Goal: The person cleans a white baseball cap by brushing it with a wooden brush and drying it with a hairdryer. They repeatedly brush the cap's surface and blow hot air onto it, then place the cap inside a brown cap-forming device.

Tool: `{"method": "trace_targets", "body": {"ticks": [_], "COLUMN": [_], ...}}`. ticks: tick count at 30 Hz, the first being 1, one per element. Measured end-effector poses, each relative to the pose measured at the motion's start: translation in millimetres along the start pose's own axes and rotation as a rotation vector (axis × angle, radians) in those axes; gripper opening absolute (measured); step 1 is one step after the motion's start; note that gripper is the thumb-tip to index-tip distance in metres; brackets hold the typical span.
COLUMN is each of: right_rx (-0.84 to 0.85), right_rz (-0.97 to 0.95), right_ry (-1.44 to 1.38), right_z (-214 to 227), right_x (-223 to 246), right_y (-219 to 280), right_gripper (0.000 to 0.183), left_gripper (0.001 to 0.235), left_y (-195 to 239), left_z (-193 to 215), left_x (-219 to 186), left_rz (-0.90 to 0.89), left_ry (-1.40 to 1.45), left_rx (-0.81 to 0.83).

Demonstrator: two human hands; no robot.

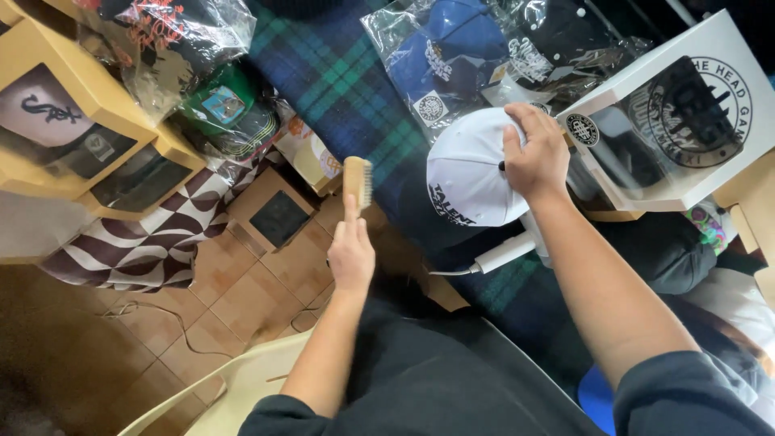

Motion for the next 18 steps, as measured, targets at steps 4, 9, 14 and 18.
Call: {"method": "trace_targets", "body": {"ticks": [4,9,14,18], "right_rx": [-0.020,-0.011,0.010,0.028], "right_rz": [0.016,-0.014,-0.039,-0.044], "right_ry": [0.026,0.028,-0.002,0.011], "right_z": [-2.2,-2.9,-5.4,-4.5], "right_x": [-2.4,-4.7,-2.6,-2.0], "right_y": [-0.9,-0.4,-0.9,2.0], "right_gripper": [0.031,0.032,0.034,0.035], "left_gripper": [0.056,0.051,0.065,0.059], "left_y": [82.6,88.5,24.7,-20.5], "left_z": [-44.6,0.1,6.5,2.4], "left_x": [-60.9,-101.6,-133.7,-128.6], "left_rz": [-0.146,-0.135,0.601,0.538], "left_ry": [0.287,0.619,1.153,1.158], "left_rx": [0.272,0.565,0.613,0.187]}}
Point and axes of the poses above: each hand's wrist, its own y-axis away from the middle knuckle, its own z-axis out of the back of the hand, x = y × z, the point moved 7 cm from there along -y, towards the middle knuckle, and after that the axes turned 10 degrees about x, right-handed, at the moved point
